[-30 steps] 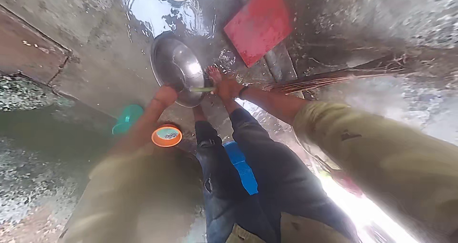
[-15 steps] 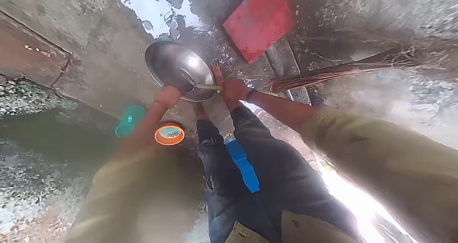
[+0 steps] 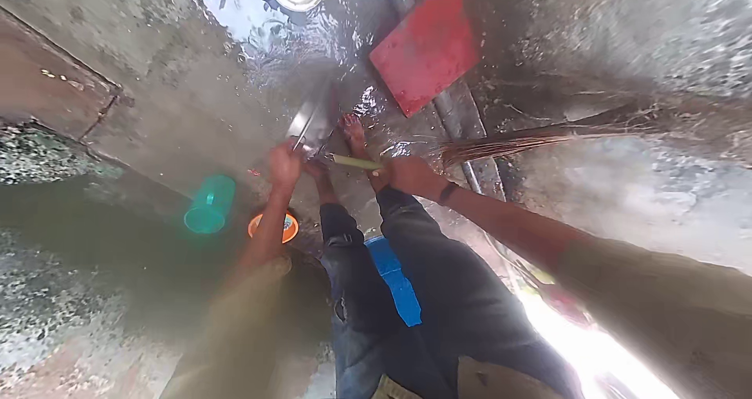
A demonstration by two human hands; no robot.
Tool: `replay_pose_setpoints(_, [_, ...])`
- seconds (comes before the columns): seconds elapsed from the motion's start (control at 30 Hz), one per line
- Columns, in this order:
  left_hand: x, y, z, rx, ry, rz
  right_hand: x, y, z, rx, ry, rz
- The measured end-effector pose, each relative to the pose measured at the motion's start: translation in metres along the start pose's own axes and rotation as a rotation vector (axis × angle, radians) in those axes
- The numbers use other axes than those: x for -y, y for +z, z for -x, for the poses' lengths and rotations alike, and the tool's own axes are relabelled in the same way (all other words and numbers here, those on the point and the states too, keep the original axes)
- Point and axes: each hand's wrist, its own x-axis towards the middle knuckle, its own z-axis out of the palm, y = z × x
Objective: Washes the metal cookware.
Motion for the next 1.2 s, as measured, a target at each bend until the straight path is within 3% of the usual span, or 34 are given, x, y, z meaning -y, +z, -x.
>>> replay_pose_setpoints(0.17, [0.019, 0.004, -0.016, -0.215, -0.267, 0.533, 0.032, 0.004, 0.001, 0.104, -0.088, -0.098])
replay_pose_setpoints(0.27, [0.026, -0.001, -0.022, -0.28, -0.399, 0.686, 0.038, 0.011, 0.002, 0.119, -0.107, -0.085])
replay_pose_setpoints(0.37, [0.024, -0.018, -0.02, -0.286, -0.476, 0.711, 0.033, 0.008, -0.011, 0.1, -0.032, -0.078])
replay_pose_setpoints(0.5, [0.036, -0.028, -0.025, -0.363, -0.451, 0.806, 0.018, -0.018, -0.034, -0.014, 0.06, -0.092])
replay_pose_setpoints(0.67, [0.038, -0.03, -0.022, -0.352, -0.456, 0.672, 0.005, -0.038, -0.044, -0.059, 0.09, -0.084])
replay_pose_setpoints(0.87, [0.04, -0.02, -0.02, -0.384, -0.516, 0.63, 0.029, 0.008, -0.032, 0.06, -0.012, -0.029])
replay_pose_setpoints(1.0, [0.045, -0.015, -0.015, -0.416, -0.524, 0.695, 0.032, 0.028, -0.037, 0.033, -0.11, -0.027])
replay_pose_setpoints(1.2, [0.045, -0.028, -0.004, -0.493, -0.478, 0.655, 0.021, -0.006, -0.086, -0.07, 0.02, -0.096])
